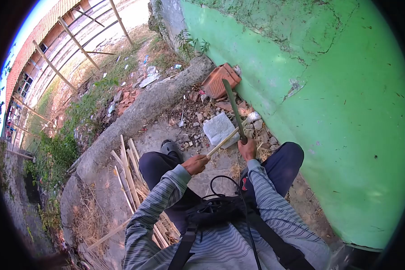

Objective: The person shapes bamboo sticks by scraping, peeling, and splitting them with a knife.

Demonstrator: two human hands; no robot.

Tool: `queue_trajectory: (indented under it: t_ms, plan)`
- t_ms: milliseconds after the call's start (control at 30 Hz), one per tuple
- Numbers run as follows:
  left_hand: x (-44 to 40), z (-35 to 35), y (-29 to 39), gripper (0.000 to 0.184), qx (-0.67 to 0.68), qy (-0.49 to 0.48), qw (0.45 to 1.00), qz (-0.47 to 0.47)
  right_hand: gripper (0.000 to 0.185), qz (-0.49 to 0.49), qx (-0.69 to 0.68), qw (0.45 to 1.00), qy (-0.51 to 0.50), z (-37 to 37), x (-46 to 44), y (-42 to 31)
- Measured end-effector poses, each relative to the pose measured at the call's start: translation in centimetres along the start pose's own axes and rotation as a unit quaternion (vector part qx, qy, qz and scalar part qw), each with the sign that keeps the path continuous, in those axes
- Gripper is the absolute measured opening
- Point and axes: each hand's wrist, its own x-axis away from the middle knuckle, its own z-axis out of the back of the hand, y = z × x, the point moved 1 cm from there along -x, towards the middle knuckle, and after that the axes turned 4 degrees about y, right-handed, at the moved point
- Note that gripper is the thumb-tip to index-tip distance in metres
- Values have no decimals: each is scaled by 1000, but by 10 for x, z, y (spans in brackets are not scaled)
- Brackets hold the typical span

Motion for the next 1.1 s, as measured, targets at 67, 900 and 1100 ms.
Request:
queue_trajectory:
  t_ms: [67,900,1100]
  plan:
    - [-7,4,7,23,-19,7,999,-31,25,61,4,998,17,8,2,-8]
    - [-15,20,50,36,240,-9,937,254,19,154,-22,986,-61,11,28,-38]
    - [-18,11,26,35,171,16,966,196,22,170,38,973,-150,36,47,-72]
